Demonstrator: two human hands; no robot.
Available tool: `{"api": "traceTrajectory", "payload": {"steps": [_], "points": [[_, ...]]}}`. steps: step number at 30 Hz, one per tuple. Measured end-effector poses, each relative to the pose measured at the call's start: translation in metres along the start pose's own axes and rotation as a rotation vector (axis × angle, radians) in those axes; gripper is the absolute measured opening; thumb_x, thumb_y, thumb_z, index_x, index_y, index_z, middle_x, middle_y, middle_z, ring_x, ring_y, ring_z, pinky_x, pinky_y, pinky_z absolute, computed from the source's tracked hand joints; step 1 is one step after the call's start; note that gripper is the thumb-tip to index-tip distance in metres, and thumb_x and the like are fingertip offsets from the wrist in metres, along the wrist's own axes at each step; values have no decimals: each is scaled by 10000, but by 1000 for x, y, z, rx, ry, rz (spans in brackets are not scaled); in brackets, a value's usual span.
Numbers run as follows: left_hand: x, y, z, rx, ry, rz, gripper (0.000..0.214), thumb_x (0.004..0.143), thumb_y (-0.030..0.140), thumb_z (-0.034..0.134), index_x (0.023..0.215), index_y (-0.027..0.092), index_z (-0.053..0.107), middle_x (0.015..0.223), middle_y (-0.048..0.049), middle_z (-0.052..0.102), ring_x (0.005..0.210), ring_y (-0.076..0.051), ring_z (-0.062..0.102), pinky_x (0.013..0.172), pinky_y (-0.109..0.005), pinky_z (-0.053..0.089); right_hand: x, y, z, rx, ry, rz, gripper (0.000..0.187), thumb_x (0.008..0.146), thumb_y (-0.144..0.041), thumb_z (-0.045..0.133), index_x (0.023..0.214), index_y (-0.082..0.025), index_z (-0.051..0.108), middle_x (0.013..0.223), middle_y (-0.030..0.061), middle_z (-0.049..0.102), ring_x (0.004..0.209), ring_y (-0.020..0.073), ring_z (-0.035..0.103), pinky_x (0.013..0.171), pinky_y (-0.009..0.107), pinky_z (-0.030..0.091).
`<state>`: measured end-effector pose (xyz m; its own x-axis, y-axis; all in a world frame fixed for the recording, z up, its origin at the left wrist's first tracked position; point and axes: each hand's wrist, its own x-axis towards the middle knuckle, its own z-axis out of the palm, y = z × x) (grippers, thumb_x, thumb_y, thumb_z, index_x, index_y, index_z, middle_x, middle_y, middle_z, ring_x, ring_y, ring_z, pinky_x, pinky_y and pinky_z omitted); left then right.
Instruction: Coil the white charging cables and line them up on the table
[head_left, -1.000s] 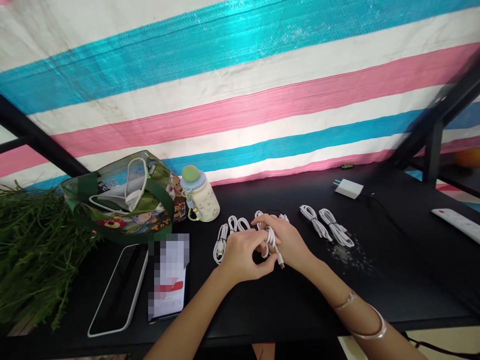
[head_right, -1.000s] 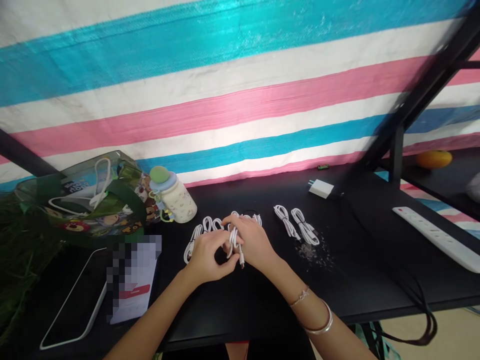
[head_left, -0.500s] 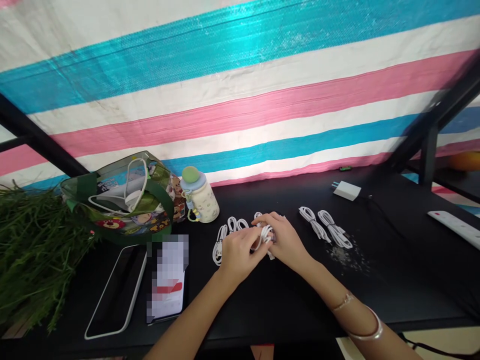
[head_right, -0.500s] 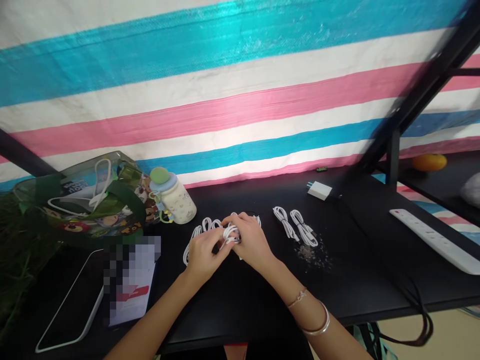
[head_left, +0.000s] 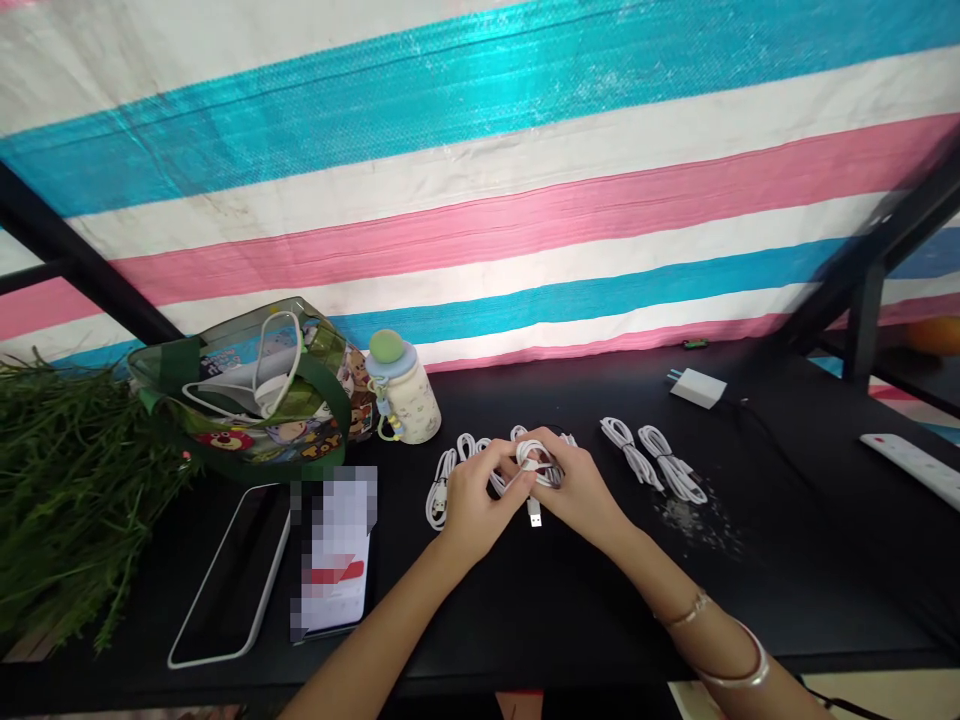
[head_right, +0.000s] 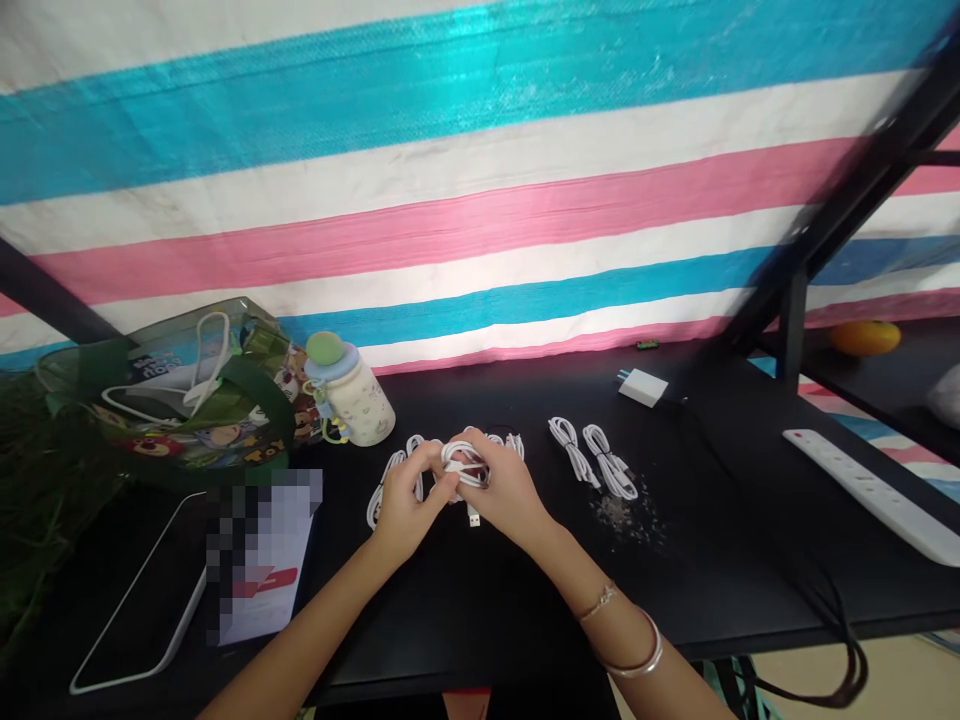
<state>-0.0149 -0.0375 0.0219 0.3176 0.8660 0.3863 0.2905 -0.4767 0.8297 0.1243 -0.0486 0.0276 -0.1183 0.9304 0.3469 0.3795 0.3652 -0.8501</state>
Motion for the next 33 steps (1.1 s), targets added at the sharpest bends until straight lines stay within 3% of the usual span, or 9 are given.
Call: {"api": "traceTrajectory", "payload": {"steps": [5,12,18,24,33], "points": [[1,0,-1,-181,-27,-10,146,837,296,510,883,195,605,666,4,645,600,-143,596,669,-277,488,3,0,0,149,33,64,81,689,-269,562,723,-213,514,591,-49,475,531,109,436,506,228,372],[1,-1,-1,-110,-41,104,149,827,246,540,922,200,645,808,-39,696,808,-181,615,717,-292,500,5,6,-3,333,50,181,230,676,-395,634,771,-216,524,564,-64,433,501,105,407,493,246,358],[2,-2,0,-67,20,193,107,804,226,590,875,198,664,711,-22,693,726,-167,618,692,-287,496,4,5,-3,416,7,226,258,634,-369,667,774,-221,508,566,-69,436,513,109,423,515,253,370],[3,-3,-2,-79,25,218,132,806,324,643,818,193,647,643,-5,673,659,-153,610,643,-263,478,5,1,-4,420,-7,198,260,626,-319,676,647,-214,440,560,-79,379,507,83,337,489,229,288],[2,-3,-1,-114,99,146,185,754,354,684,756,202,578,642,22,650,600,-130,609,604,-240,459,3,15,3,474,-30,200,309,661,-386,688,680,-216,430,573,-77,383,502,79,341,478,226,289]]}}
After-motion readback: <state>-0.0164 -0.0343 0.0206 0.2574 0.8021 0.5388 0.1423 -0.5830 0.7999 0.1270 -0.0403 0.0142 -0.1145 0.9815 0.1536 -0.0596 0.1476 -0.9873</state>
